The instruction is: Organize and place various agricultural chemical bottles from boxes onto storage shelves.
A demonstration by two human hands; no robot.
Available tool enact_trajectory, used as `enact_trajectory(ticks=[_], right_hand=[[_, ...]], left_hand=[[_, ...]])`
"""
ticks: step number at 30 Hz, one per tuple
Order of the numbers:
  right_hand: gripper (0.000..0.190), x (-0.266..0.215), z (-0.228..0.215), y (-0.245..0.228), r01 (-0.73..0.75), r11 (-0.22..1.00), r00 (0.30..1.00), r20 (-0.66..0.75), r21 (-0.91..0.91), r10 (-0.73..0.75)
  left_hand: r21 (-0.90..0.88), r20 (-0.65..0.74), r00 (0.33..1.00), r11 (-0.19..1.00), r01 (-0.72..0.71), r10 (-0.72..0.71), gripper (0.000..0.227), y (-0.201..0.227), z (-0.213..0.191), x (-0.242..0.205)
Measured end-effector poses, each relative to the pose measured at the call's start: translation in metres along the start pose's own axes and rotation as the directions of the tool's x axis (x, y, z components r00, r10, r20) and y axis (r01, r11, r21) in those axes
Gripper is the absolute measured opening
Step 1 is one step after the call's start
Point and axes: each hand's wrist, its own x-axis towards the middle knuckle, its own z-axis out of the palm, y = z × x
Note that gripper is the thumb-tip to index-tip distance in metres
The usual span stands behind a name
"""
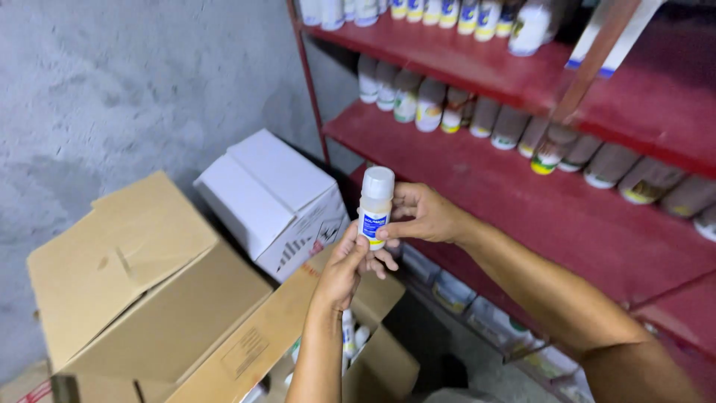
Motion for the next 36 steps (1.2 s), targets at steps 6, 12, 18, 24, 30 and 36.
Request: enact_trajectory(ticks=[6, 12, 18, 24, 30, 36], right_hand=[[0.046, -0.004, -0.12, -0.031, 0.141, 0.987, 0.966, -0.208, -0.077, -0.154], [0.042, 0.001, -0.21, -0.049, 0.168, 0.973, 0.896, -0.388, -0.156, -0.217], [0.042, 0.022, -0.255, -0.035, 0.166, 0.947, 0.849, -0.449, -0.277, -0.28], [0.042, 0.072, -0.284, -0.009, 0.116, 0.933, 0.814, -0.506, -0.342, -0.287], [0.056, 0.131, -0.306, -0.015, 0.087, 0.917, 0.761, -0.569, -0.388, -0.313], [0.051, 0.212, -0.341, 0.015, -0.071, 0.907, 0.746, -0.625, -0.416, -0.228]], left_hand=[[0.355, -0.124, 0.971, 0.923, -0.149, 0.204, 0.046, -0.023, 0.049, 0.141], [0.773, -0.057, 0.785, 0.525, -0.357, 0.617, 0.062, -0.018, 0.122, 0.21], [0.847, -0.016, 0.729, 0.397, -0.354, 0.684, 0.065, -0.031, 0.13, 0.272], [0.811, -0.07, 0.734, 0.467, -0.353, 0.675, 0.059, -0.026, 0.089, 0.327], [0.792, -0.028, 0.744, 0.469, -0.392, 0.668, 0.06, 0.0, 0.051, 0.392], [0.83, 0.01, 0.763, 0.421, -0.367, 0.646, 0.055, 0.022, -0.01, 0.45]])
